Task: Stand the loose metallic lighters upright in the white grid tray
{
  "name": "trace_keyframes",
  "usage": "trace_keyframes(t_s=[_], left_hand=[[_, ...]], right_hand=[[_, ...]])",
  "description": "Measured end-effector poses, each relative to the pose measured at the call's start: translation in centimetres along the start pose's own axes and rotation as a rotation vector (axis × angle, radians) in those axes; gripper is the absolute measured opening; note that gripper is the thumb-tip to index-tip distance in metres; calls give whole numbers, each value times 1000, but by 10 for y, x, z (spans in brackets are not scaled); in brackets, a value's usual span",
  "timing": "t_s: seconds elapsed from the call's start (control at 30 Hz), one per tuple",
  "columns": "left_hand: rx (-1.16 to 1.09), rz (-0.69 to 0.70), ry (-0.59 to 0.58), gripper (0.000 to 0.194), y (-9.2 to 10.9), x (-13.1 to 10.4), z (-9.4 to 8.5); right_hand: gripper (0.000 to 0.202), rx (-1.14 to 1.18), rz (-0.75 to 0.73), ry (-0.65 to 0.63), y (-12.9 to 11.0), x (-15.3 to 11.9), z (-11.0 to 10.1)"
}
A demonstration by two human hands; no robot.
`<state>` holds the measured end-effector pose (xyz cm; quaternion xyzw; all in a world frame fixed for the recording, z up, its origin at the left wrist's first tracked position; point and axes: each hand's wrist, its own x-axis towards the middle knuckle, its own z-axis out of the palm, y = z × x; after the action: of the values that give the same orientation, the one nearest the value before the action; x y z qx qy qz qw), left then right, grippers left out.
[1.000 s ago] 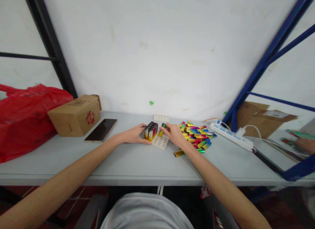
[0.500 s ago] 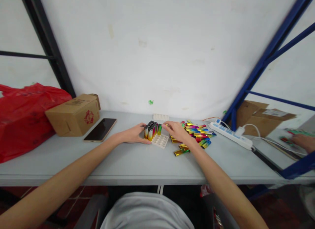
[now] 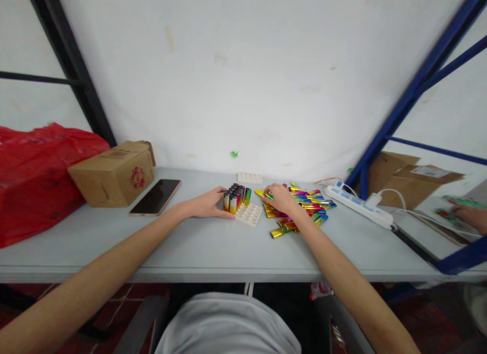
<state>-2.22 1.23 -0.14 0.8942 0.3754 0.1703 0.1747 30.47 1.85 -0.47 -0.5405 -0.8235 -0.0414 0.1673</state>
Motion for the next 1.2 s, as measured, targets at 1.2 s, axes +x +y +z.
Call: trace_keyframes(t_s=[1.2], left_hand=[[5,3,-7,95,0,-1,1]], right_hand=[[64,1403,365,28,-57,-7,-25]])
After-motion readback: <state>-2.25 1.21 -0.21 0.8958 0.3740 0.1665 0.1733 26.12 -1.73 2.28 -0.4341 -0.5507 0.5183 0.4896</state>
